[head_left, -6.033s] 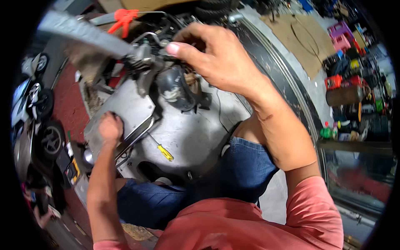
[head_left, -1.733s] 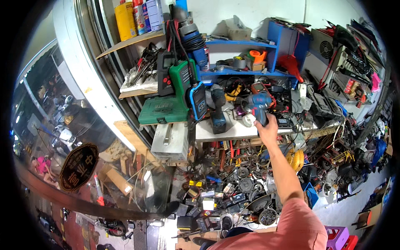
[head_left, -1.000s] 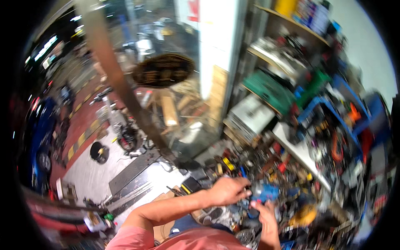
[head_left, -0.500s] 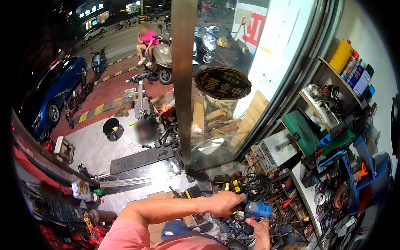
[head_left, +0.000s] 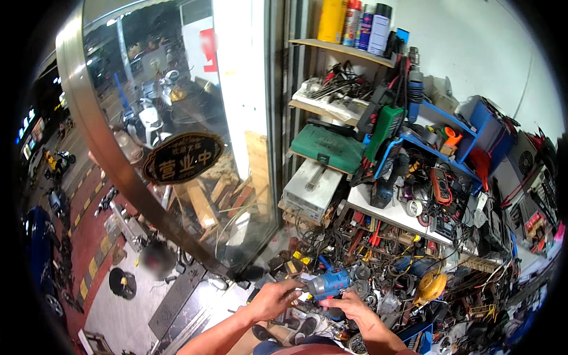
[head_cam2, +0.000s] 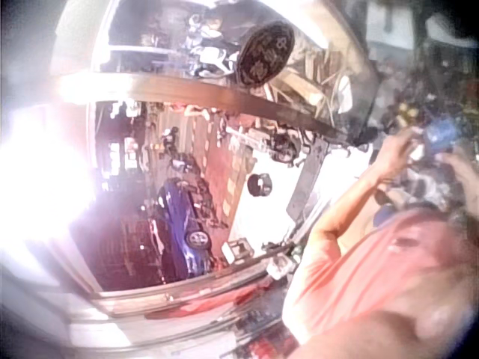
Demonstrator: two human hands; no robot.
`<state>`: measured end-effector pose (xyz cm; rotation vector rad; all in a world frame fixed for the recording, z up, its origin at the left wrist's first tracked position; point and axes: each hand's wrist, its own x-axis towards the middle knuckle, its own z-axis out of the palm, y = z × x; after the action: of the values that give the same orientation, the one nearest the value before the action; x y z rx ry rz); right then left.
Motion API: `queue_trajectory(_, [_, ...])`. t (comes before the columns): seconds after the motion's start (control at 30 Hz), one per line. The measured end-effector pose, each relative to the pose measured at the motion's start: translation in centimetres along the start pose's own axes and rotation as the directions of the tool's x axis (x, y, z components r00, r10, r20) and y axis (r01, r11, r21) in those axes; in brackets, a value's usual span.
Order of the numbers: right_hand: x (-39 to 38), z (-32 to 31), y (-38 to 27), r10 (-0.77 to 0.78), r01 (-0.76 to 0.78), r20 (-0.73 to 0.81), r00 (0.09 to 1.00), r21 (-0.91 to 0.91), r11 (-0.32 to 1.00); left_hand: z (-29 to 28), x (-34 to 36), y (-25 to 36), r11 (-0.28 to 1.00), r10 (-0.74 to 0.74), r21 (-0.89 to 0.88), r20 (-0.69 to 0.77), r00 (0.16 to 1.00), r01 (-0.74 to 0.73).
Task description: The person sits on the floor and cleans a metal scooter cover with a cloth. They then place the cover onto the scooter frame and secure it using a cordless drill to tighten multiple screws.
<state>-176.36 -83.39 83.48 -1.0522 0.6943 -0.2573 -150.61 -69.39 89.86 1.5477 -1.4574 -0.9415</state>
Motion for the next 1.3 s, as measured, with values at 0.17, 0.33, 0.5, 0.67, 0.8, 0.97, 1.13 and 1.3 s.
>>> queue_trajectory(0.17, [0.1,-2.7,-0.2,-0.062,0.144,-0.230,0.971,0.357,0.923,0.5,0.9,-4.0,0.734,-0.381,-0.615,-0.021,0.924,0.289])
queue_trajectory(0.33, [6.8,-11.3,-1.7,-0.008,0.395,-0.527,0.850,0.627,0.671,1.9,-2.1,-14.9,0.278,-0.818,-0.915,-0.066,0.571,0.293])
queue_trajectory(0.5, [15.1,-25.0,-4.2,-0.168,0.697,-0.870,0.464,0.241,0.676,6.1,-10.5,-18.7,0.367,-0.884,-0.840,-0.182,0.430,0.399])
queue_trajectory(0.67, [20.1,-32.5,-7.9,-0.355,0.758,-0.855,0.379,0.067,0.648,10.9,-21.0,-23.3,0.605,-0.796,-0.613,-0.449,0.407,0.509])
queue_trajectory(0.8, [22.1,-33.5,-11.0,-0.410,0.751,-0.835,0.368,0.007,0.660,10.7,-20.5,-18.2,0.130,-0.969,-0.987,-0.107,0.223,0.091])
queue_trajectory(0.97, [23.5,-34.2,-11.9,-0.400,0.697,-0.803,0.441,0.025,0.717,8.8,-14.5,-14.7,0.572,-0.796,-0.745,-0.405,0.449,0.342])
queue_trajectory(1.13, [24.6,-35.6,-11.1,-0.435,0.656,-0.821,0.368,-0.102,0.748,2.2,-1.9,-16.1,0.517,-0.804,-0.800,-0.333,0.493,0.304])
queue_trajectory(1.3, [26.4,-36.0,-10.7,-0.410,0.636,-0.820,0.400,-0.073,0.768,-9.6,14.7,-5.0,0.941,-0.282,-0.322,-0.566,0.774,0.108])
